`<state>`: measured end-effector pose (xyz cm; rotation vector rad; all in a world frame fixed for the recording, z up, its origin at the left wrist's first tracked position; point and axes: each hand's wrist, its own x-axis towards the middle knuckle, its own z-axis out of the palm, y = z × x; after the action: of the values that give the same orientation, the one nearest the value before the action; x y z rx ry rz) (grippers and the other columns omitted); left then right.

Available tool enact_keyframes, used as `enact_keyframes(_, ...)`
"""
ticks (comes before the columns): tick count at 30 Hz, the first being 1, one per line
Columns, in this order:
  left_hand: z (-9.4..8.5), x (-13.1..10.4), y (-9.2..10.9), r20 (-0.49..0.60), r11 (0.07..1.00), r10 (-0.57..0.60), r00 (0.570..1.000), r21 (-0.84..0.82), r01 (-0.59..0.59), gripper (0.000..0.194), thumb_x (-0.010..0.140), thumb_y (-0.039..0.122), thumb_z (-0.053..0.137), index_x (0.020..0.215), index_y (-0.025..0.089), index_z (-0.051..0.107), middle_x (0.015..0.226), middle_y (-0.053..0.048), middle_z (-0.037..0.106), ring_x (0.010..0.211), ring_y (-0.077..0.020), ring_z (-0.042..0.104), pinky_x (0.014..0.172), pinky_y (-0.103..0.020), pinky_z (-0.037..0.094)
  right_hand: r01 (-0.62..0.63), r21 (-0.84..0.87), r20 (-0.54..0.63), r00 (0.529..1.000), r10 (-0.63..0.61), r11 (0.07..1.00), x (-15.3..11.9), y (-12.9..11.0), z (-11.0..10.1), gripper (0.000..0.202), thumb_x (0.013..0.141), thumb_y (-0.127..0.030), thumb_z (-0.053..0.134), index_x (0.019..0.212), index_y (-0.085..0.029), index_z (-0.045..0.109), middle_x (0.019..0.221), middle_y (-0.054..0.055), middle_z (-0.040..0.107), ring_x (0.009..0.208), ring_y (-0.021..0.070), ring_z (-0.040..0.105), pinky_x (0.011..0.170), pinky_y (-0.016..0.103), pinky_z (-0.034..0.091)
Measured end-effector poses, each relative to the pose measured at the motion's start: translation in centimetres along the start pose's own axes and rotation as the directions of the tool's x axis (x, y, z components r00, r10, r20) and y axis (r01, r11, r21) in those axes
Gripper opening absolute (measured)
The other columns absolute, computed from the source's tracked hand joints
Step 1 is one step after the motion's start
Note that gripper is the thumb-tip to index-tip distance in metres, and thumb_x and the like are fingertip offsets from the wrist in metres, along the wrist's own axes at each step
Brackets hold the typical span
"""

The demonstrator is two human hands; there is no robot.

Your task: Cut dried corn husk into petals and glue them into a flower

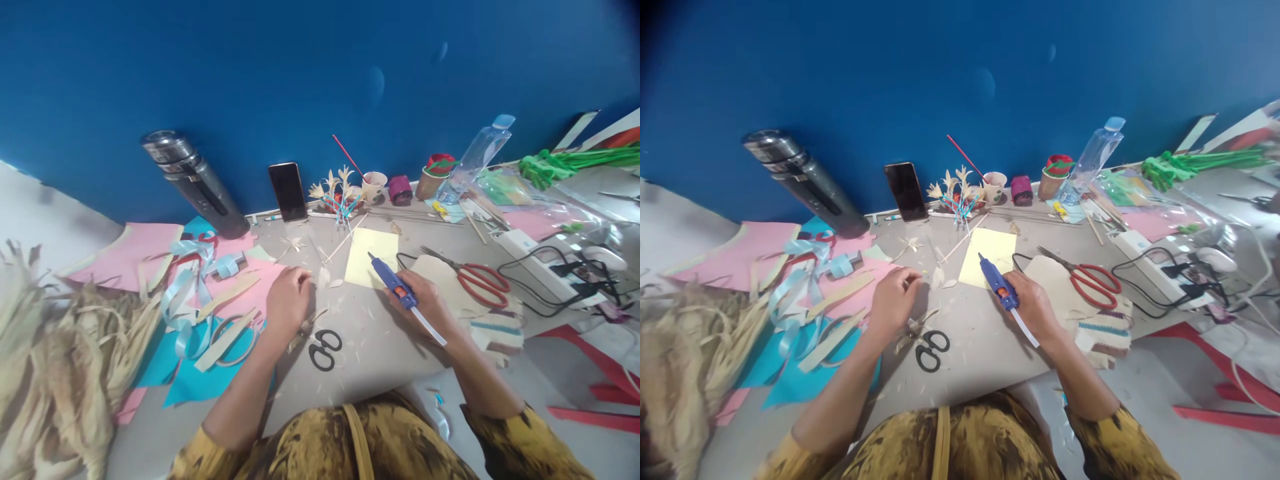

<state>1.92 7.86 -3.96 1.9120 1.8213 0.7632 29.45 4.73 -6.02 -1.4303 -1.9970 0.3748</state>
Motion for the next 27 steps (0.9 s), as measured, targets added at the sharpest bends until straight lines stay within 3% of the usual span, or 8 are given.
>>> enact_keyframes(4,2.1,0.1,2.1,0.13,0.965,0.156,0.979,0.192,-0.179,0.019,0.091,0.023,0.051,0.089,0.02,0.07,0.095,-0.009,0.061,0.09,-0.0234,0.058,0.078,-0.034,0.043,-0.005,0.041,-0.002,1.0,0.005,0.999,-0.2,-0.3,-0.5,0.004,0.087,-0.02,0.056,0.083,-0.02,0.054,0.076,0.003,0.058,0.066,0.0183,0.054,0.062,0.028,0.038)
enact_keyframes(7,3.5,0.2,2.9,0.186,0.9,0.182,0.966,0.365,-0.24,0.019,0.091,0.022,0.053,0.083,0.02,0.07,0.097,-0.011,0.057,0.093,-0.0259,0.055,0.074,-0.034,0.042,-0.003,0.063,-0.008,1.0,0.003,0.998,-0.3,-0.5,-0.8,0.005,0.088,-0.02,0.057,0.083,-0.02,0.055,0.078,0.004,0.059,0.069,0.0189,0.054,0.063,0.028,0.038)
enact_keyframes(10,4.0,0.1,2.9,0.196,0.905,0.158,0.968,0.363,-0.222,0.018,0.089,0.02,0.053,0.08,0.02,0.069,0.098,-0.011,0.055,0.093,-0.0256,0.054,0.072,-0.034,0.041,-0.004,0.1,-0.003,1.0,0.005,0.995,-0.5,-0.5,-1.1,0.009,0.089,-0.025,0.061,0.083,-0.02,0.055,0.08,0.004,0.058,0.07,0.0189,0.053,0.064,0.028,0.038)
enact_keyframes(13,3.8,0.2,2.9,0.141,0.96,0.142,0.98,0.221,-0.171,0.012,0.084,0.015,0.057,0.077,0.019,0.065,0.097,-0.009,0.057,0.094,-0.0242,0.055,0.075,-0.033,0.042,0.0,0.12,0.001,1.0,0.0,0.993,-0.6,-0.3,-1.4,0.014,0.088,-0.029,0.064,0.083,-0.019,0.054,0.08,0.004,0.057,0.071,0.0189,0.052,0.065,0.028,0.039)
enact_keyframes(16,2.7,0.1,3.5,0.145,0.992,0.088,0.986,-0.108,-0.073,0.008,0.078,0.017,0.063,0.07,0.019,0.061,0.081,-0.004,0.06,0.081,-0.0204,0.056,0.072,-0.031,0.041,-0.021,0.143,-0.029,0.999,0.026,0.989,-0.5,-0.5,-1.6,0.014,0.087,-0.029,0.062,0.081,-0.019,0.055,0.077,0.003,0.057,0.068,0.018,0.052,0.064,0.029,0.039)
enact_keyframes(19,1.5,-0.3,4.9,0.359,0.874,-0.002,0.933,-0.453,0.176,0.013,0.076,0.028,0.068,0.07,0.018,0.062,0.064,0.001,0.057,0.059,-0.0142,0.048,0.059,-0.027,0.036,-0.096,0.301,-0.035,0.993,0.112,0.949,-0.1,-1.3,-1.8,0.009,0.088,-0.028,0.06,0.086,-0.019,0.06,0.08,0.002,0.062,0.07,0.0177,0.057,0.066,0.029,0.043)
enact_keyframes(21,0.9,-0.6,5.8,0.463,0.776,0.016,0.886,-0.565,0.281,0.016,0.074,0.031,0.071,0.071,0.017,0.064,0.062,0.002,0.057,0.056,-0.0119,0.045,0.057,-0.025,0.033,-0.146,0.455,0.007,0.987,0.16,0.879,0.2,-2.0,-1.9,0.008,0.086,-0.028,0.061,0.089,-0.02,0.062,0.086,0.003,0.066,0.074,0.0182,0.061,0.068,0.029,0.046)
enact_keyframes(27,1.0,-1.7,7.1,0.441,0.654,0.065,0.895,-0.697,0.296,0.02,0.069,0.029,0.078,0.082,0.016,0.07,0.069,0.0,0.063,0.063,-0.0117,0.052,0.061,-0.024,0.037,-0.216,0.747,0.137,0.975,0.172,0.629,0.3,-3.3,-1.7,0.019,0.077,-0.032,0.073,0.09,-0.021,0.065,0.092,0.004,0.069,0.075,0.0178,0.061,0.067,0.029,0.047)
